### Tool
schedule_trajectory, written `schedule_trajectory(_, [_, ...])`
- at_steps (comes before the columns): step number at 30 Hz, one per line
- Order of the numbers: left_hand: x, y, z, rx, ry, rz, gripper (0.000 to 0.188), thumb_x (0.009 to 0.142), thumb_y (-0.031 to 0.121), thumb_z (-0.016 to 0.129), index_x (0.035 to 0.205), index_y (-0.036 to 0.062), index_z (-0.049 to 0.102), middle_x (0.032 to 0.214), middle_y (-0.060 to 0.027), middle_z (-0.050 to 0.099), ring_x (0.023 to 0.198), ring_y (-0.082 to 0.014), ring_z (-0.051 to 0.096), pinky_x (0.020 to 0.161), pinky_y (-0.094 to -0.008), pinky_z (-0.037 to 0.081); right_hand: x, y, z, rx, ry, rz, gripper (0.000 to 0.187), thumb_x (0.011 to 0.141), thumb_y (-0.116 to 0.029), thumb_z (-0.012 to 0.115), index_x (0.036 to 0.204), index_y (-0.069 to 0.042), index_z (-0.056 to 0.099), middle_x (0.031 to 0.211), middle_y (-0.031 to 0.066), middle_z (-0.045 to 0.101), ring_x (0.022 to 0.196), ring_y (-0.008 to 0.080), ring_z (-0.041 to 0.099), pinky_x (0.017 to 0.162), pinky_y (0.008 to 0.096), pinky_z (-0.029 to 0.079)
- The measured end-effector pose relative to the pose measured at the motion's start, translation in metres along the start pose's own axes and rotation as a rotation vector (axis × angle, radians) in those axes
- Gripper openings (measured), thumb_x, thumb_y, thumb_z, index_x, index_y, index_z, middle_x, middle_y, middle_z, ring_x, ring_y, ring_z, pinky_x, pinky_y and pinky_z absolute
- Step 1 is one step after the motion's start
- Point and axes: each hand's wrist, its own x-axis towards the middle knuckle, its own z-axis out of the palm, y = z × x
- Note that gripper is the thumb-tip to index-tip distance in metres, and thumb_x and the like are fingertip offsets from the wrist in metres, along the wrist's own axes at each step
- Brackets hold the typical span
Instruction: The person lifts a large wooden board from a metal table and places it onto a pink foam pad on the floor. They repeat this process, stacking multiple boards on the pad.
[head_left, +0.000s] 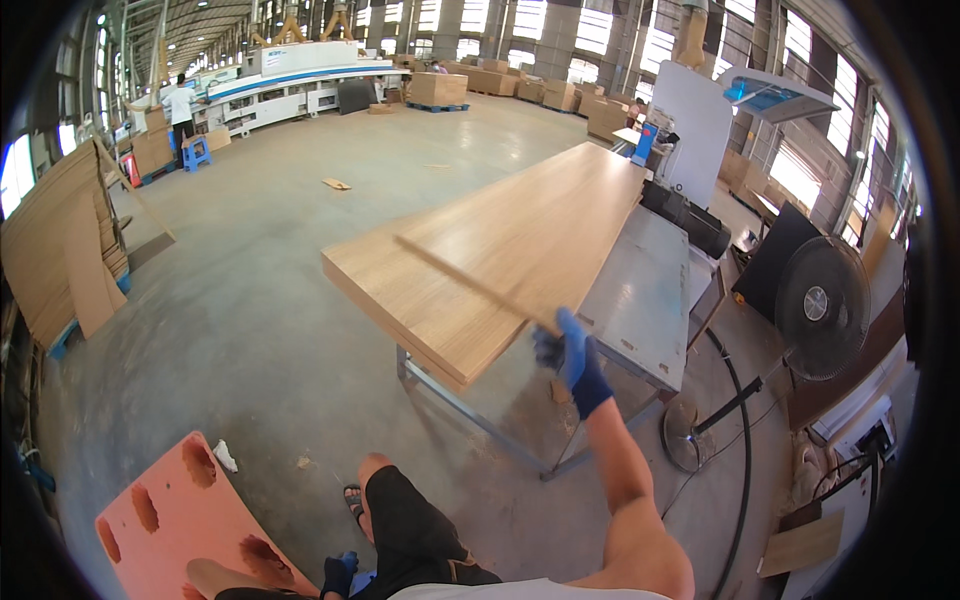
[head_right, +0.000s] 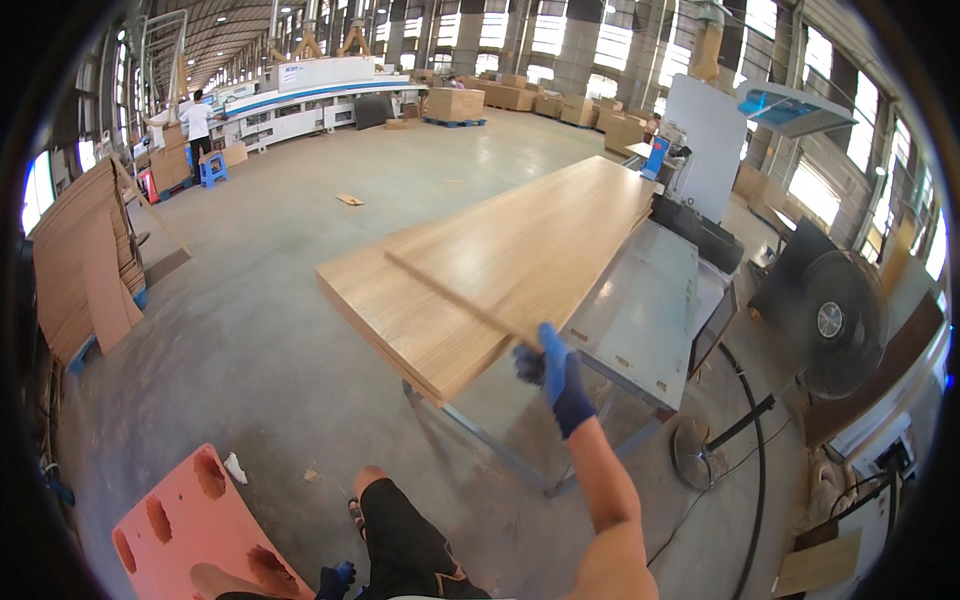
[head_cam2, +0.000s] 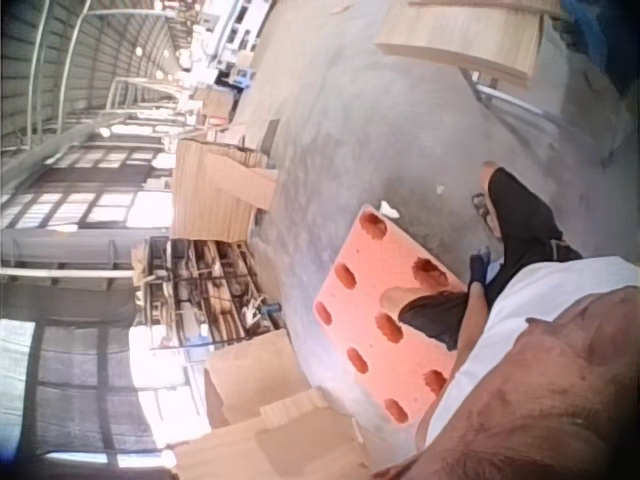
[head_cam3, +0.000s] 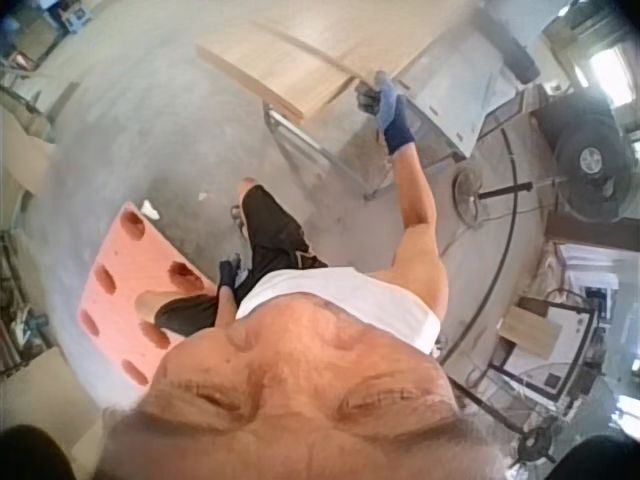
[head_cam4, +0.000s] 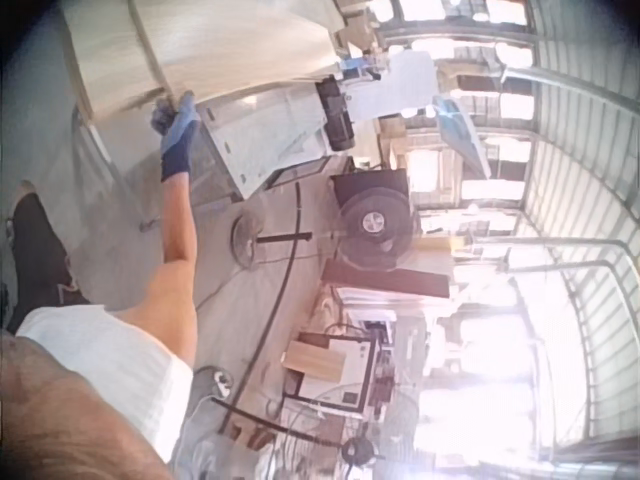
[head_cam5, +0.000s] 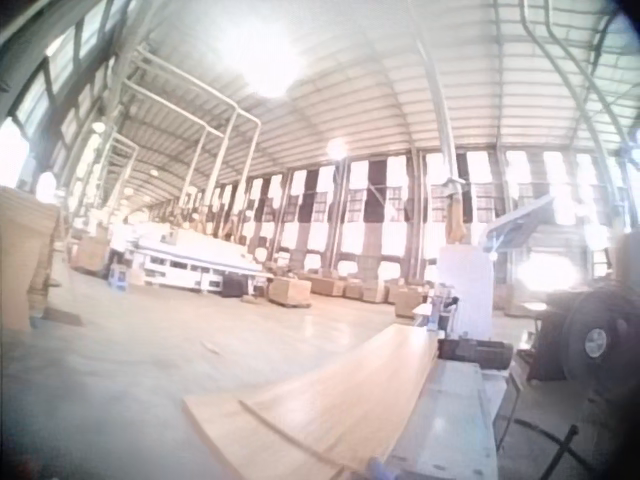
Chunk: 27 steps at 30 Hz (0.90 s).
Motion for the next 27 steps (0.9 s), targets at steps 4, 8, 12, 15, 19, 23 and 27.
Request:
schedule_trajectory(4, [-0.03,0.086,0.021,0.013,0.035,0.03,0.022,0.08,0.022,0.061,0.077,0.0008,0.064,0.059,-0.0046,0.059,0.047,-0.0162,0.053,0.044,-0.0309,0.04,-0.08,-0.008,0.028,-0.11,-0.246,0.2,0.045,0.087,-0.042,0.055,0.097,0.002,0.058,0.079,0.0121,0.063,0.067,0.0203,0.062,0.061,0.0308,0.052])
schedule_trajectory(8, [-0.072,0.209,0.036,-0.217,0.086,0.379,0.026,0.087,0.019,0.053,0.097,-0.0028,0.061,0.083,-0.0075,0.062,0.069,-0.015,0.058,0.061,-0.0295,0.045,-0.09,0.002,0.038,0.069,-0.153,0.083,0.044,0.087,-0.039,0.056,0.097,0.004,0.057,0.079,0.0129,0.063,0.068,0.0215,0.064,0.06,0.0319,0.054])
schedule_trajectory(12, [-0.163,0.368,0.081,-0.526,0.04,0.864,0.038,0.094,0.02,0.043,0.122,-0.0049,0.046,0.11,-0.01,0.055,0.098,-0.0164,0.053,0.086,-0.0296,0.041,-0.104,0.017,0.058,0.055,-0.054,-0.006,0.042,0.087,-0.036,0.056,0.094,0.005,0.058,0.076,0.0132,0.063,0.062,0.0197,0.063,0.056,0.0303,0.054])
schedule_trajectory(15, [-0.159,0.398,0.118,-0.786,-0.102,0.862,0.034,0.095,0.024,0.04,0.11,-0.004,0.051,0.102,-0.009,0.056,0.092,-0.0161,0.053,0.08,-0.0301,0.042,-0.121,0.027,0.075,0.075,-0.004,-0.034,0.04,0.087,-0.034,0.056,0.09,0.005,0.059,0.073,0.0125,0.063,0.059,0.0181,0.062,0.054,0.0289,0.053])
schedule_trajectory(19, [-0.152,0.406,0.118,-0.3,0.053,0.951,0.035,0.094,0.026,0.037,0.078,-0.0016,0.053,0.074,-0.0087,0.056,0.07,-0.0153,0.051,0.061,-0.0348,0.04,-0.117,0.03,0.078,0.076,0.092,-0.138,0.038,0.087,-0.033,0.057,0.085,0.004,0.06,0.069,0.0114,0.063,0.055,0.0171,0.061,0.05,0.0287,0.052])
schedule_trajectory(23, [-0.153,0.447,0.134,-0.153,0.054,0.967,0.04,0.093,0.029,0.036,0.068,-0.0007,0.047,0.057,-0.0106,0.046,0.056,-0.0188,0.044,0.053,-0.0388,0.034,-0.085,0.025,0.077,0.041,0.179,-0.104,0.038,0.086,-0.035,0.058,0.078,0.002,0.06,0.066,0.0113,0.062,0.051,0.0182,0.06,0.047,0.0288,0.051])
schedule_trajectory(27, [-0.148,0.477,0.167,0.054,0.116,0.941,0.041,0.092,0.033,0.041,0.096,-0.0049,0.055,0.079,-0.0231,0.06,0.074,-0.0368,0.057,0.067,-0.0419,0.044,-0.049,0.007,0.047,-0.126,0.193,-0.065,0.043,0.084,-0.04,0.059,0.071,0.001,0.059,0.06,0.0124,0.06,0.045,0.0208,0.058,0.042,0.0303,0.048])
